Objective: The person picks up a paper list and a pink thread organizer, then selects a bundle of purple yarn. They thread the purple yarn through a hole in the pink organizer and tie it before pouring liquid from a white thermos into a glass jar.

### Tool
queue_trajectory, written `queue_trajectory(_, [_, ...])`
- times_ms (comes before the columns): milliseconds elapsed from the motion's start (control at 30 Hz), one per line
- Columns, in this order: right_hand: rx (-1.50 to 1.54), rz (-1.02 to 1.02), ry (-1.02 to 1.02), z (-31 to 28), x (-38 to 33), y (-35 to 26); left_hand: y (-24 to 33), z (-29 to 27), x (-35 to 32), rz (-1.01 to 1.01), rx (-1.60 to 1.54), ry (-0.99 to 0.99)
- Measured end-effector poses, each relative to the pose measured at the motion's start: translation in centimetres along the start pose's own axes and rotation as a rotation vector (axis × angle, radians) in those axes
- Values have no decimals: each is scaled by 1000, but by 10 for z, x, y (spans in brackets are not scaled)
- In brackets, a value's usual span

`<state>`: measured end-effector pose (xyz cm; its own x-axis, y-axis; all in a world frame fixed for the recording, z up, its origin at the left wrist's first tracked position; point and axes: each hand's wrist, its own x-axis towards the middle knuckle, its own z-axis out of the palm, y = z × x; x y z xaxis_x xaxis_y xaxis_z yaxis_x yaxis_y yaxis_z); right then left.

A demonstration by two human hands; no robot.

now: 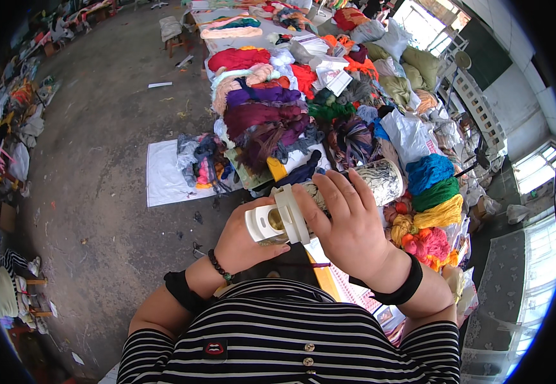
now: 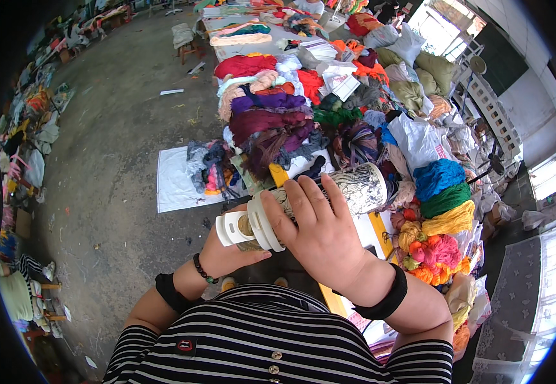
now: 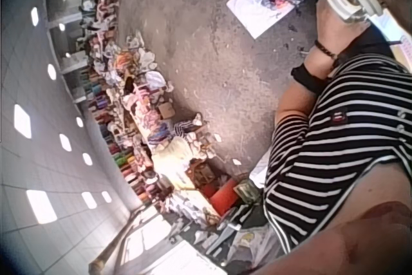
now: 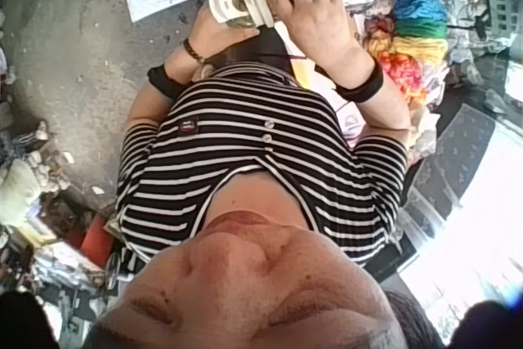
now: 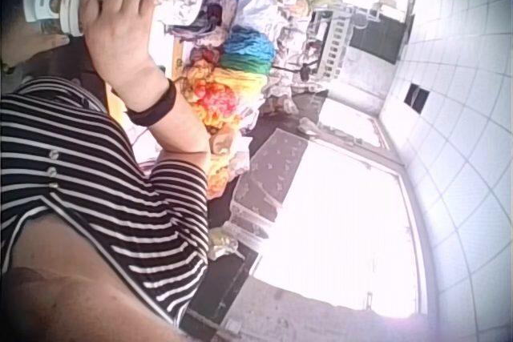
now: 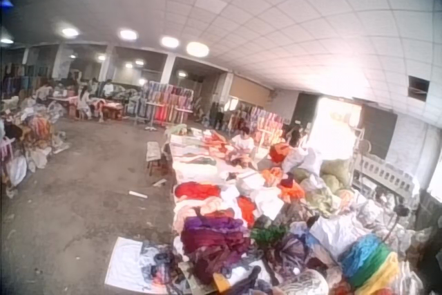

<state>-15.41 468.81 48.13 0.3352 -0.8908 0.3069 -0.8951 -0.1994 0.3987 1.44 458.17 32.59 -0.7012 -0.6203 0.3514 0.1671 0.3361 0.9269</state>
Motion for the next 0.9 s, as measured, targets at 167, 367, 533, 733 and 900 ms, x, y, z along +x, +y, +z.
queue_trajectory(167, [3,5,6,-1,0,-1,3,0,0,-15,22,-12])
queue_trajectory(367, [7,3,17,-1,0,-1,-1,2,-1,-33,-73,18])
queue_trajectory(533, [1,2,31,-1,0,-2,-1,2,-2,-32,-43,15])
queue_trajectory(733, [-6,1,22,-3,0,-3,1,3,-3,-46,-92,23])
queue_trajectory(900, [-21,5,-3,-4,-2,-4,2,3,-3,-29,-52,13])
